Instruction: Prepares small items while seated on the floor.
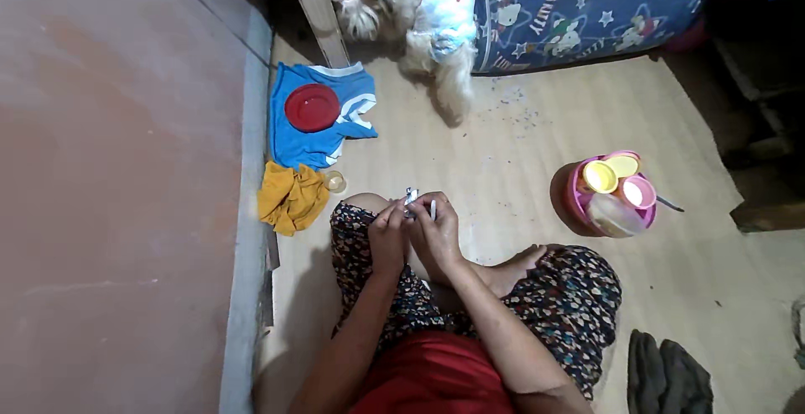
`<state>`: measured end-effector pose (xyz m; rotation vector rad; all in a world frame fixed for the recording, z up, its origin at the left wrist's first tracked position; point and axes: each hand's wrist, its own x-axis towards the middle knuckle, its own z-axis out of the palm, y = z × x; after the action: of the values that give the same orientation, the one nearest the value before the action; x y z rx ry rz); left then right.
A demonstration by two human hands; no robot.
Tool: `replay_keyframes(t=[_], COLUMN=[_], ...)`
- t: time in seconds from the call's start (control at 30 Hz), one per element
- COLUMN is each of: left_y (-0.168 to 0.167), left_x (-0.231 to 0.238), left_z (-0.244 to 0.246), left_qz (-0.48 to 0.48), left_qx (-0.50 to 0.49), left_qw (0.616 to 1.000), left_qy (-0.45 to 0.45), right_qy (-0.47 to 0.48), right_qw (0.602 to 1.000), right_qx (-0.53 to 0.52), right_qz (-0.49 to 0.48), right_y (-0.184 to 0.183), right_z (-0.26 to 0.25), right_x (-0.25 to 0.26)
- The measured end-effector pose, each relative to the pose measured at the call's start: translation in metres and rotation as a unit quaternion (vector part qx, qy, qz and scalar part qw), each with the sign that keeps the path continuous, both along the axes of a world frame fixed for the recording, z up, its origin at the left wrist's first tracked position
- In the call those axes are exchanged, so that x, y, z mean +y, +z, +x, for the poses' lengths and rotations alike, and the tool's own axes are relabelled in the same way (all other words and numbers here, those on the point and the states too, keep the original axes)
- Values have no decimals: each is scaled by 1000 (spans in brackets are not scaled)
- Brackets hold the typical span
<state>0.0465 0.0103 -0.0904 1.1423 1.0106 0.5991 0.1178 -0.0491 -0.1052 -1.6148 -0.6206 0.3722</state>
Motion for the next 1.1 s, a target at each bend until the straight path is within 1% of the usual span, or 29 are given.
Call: replay_keyframes(t=[0.1, 0.2, 0.3, 0.4, 0.53, 0.67, 0.8, 0.87, 0.97, 1.1], left_y=[-1, -6, -4, -3, -5, -8, -8, -8, -6, 3], left_x=[2, 7, 9, 11, 15, 18, 20, 22, 23, 25], left_z=[-6, -14, -20, -26, -34, -40, -43, -43, -42, -41], left_qz=[-69, -64, -74, -82, -87, -72, -72, -88, -129, -173], left_qx=[-71, -77, -69, -72, -83, -91, -101, -112, -123, -114], left_qw=[995, 993, 992, 992, 990, 990, 989, 988, 983, 978], left_qy=[-32, -65, -71, -67, -73, -83, -77, -67, -49, -29], right_qy=[38, 99, 124, 127, 108, 122, 151, 174, 201, 170], right_qw=[999, 994, 989, 987, 982, 968, 953, 950, 957, 970], right_qx=[-23, -41, -41, -63, -138, -206, -246, -244, -188, -157], right_qz=[-3, -31, -72, -80, -69, -80, -90, -91, -88, -66], right_y=[4, 10, 16, 13, 4, 5, 12, 15, 18, 15], right_z=[5, 9, 9, 8, 4, 3, 0, 1, 1, -4], right_x=[-8, -15, -18, -17, -15, -13, -10, -10, -10, -6])
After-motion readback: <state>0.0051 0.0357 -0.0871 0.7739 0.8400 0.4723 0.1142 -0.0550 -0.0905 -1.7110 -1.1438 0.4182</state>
